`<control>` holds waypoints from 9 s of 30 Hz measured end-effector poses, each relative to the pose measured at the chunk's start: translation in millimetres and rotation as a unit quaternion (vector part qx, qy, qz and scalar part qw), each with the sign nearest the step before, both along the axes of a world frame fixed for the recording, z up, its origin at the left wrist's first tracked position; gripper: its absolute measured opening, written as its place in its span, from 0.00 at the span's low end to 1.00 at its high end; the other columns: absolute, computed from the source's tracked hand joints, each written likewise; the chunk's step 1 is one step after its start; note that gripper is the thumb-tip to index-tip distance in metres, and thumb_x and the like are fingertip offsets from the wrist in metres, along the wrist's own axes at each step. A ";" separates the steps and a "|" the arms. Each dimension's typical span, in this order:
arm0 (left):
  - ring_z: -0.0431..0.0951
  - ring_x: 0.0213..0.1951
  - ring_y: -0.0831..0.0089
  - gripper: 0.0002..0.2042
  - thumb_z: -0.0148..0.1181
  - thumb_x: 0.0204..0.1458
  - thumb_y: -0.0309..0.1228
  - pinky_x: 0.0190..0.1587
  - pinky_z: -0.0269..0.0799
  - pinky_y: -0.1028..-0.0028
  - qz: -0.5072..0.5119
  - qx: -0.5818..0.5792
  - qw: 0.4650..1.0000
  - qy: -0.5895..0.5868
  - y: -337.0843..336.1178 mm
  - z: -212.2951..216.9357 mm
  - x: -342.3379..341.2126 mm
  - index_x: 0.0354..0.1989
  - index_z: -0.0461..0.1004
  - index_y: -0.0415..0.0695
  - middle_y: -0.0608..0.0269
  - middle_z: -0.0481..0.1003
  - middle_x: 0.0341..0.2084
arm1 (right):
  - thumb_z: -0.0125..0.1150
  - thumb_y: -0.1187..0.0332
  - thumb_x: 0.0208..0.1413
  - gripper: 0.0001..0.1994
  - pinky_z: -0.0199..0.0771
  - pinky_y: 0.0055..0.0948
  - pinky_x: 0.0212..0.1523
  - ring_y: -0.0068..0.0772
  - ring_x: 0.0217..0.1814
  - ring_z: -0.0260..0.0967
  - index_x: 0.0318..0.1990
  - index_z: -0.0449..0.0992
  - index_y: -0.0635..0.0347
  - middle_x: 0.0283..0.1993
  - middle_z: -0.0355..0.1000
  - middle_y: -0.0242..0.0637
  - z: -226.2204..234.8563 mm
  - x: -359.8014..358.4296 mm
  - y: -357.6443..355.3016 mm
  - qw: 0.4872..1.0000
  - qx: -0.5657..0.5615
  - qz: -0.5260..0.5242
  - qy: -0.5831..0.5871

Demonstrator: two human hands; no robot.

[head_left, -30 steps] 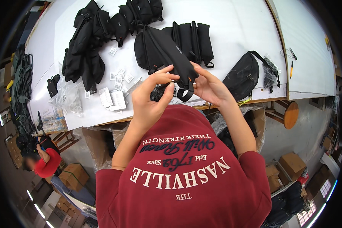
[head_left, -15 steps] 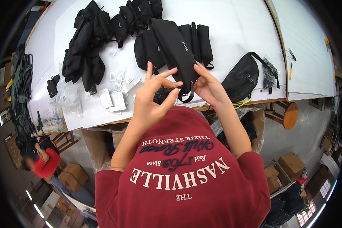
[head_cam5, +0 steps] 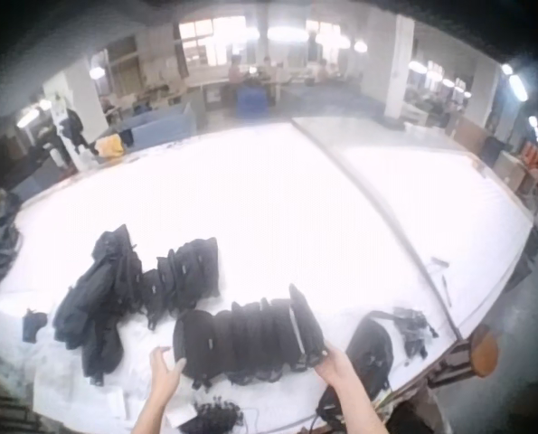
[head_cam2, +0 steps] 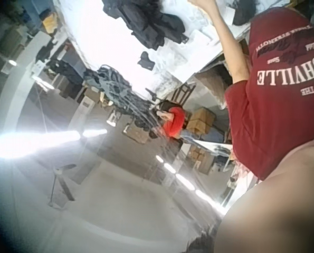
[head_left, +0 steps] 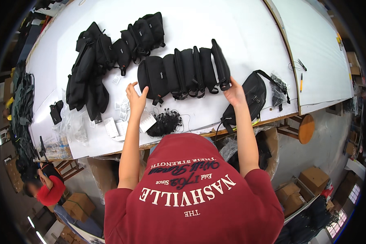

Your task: Checking and packing small black fabric pouches into a shipping container.

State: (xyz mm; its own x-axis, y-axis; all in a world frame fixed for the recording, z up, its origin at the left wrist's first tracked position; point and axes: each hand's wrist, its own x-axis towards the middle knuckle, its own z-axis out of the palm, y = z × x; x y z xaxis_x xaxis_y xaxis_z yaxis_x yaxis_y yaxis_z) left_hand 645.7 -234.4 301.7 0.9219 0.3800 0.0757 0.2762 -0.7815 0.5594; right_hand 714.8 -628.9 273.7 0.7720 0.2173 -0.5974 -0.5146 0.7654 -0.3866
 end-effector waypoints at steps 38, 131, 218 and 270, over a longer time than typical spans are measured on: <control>0.79 0.37 0.61 0.18 0.57 0.49 0.34 0.42 0.72 0.68 0.172 -0.203 0.952 -0.154 75.5 10.0 166.1 0.44 0.72 0.33 0.52 0.79 0.35 | 0.50 0.67 0.61 0.16 0.66 0.32 0.54 0.35 0.52 0.67 0.56 0.72 0.51 0.53 0.69 0.39 21.7 6.0 27.4 0.733 -0.649 0.104 -0.179; 0.72 0.41 0.71 0.10 0.58 0.53 0.30 0.46 0.65 0.73 -0.194 -0.412 0.891 -0.010 -58.1 215.7 -137.7 0.41 0.70 0.37 0.60 0.73 0.36 | 0.48 0.58 0.56 0.19 0.80 0.28 0.35 0.36 0.31 0.77 0.42 0.76 0.66 0.33 0.77 0.44 174.4 -136.0 144.8 0.974 0.128 0.173 0.071; 0.66 0.22 0.83 0.10 0.63 0.49 0.31 0.26 0.63 0.78 0.133 -0.289 0.936 -0.150 62.1 38.2 157.5 0.29 0.74 0.34 0.69 0.70 0.18 | 0.57 0.69 0.57 0.11 0.64 0.28 0.52 0.29 0.48 0.67 0.46 0.75 0.63 0.48 0.73 0.38 117.0 -7.3 35.8 0.733 -0.630 -0.042 -0.254; 0.77 0.32 0.79 0.13 0.63 0.51 0.28 0.33 0.73 0.80 0.054 -0.768 0.637 0.031 28.8 149.4 -142.8 0.43 0.72 0.36 0.63 0.77 0.33 | 0.66 0.73 0.45 0.06 0.52 0.19 0.21 0.16 0.20 0.51 0.30 0.75 0.59 0.24 0.64 0.26 233.8 -154.6 262.9 0.689 -0.518 0.203 -0.464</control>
